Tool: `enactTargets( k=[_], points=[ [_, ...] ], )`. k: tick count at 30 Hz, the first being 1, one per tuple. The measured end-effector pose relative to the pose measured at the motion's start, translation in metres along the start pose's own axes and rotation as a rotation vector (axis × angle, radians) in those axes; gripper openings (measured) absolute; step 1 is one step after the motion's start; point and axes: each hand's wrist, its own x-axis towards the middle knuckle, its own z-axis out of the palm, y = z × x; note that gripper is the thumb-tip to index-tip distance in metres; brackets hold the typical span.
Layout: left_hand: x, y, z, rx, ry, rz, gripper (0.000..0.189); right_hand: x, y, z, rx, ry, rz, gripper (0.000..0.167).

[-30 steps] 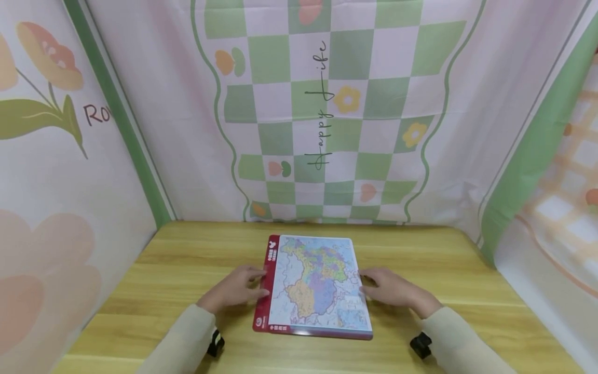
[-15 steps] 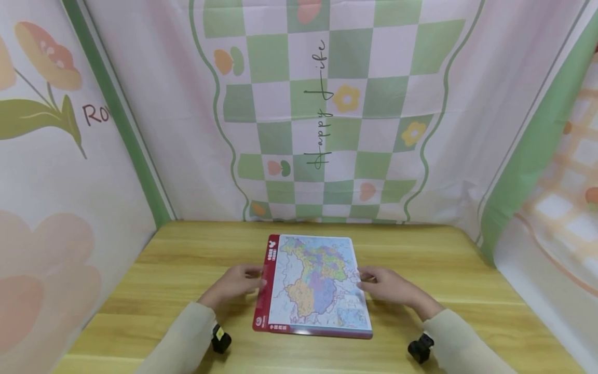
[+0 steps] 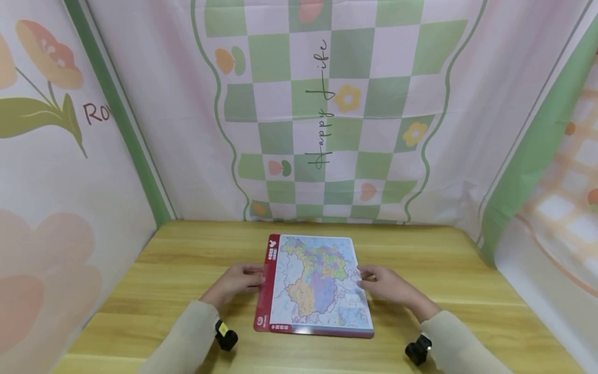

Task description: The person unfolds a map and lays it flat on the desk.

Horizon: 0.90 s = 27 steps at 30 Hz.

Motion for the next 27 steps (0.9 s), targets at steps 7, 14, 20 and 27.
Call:
enactTargets(
  k=[7,14,20,27],
  points=[
    [0.008,-0.003,0.000,-0.027,0.039,-0.042,0.049,0.003,0.002,0.003,-0.008,0.032,0.011,0.051],
    [0.010,-0.002,0.003,0.007,0.075,-0.033,0.054,0.004,0.000,0.003,0.066,0.022,0.009,0.055],
    [0.011,-0.001,0.004,0.003,0.081,-0.039,0.055,0.005,0.000,0.002,0.082,0.023,0.009,0.059],
    [0.011,-0.001,0.005,-0.005,0.086,-0.047,0.053,0.006,0.002,0.002,0.094,0.018,-0.002,0.058]
  ],
)
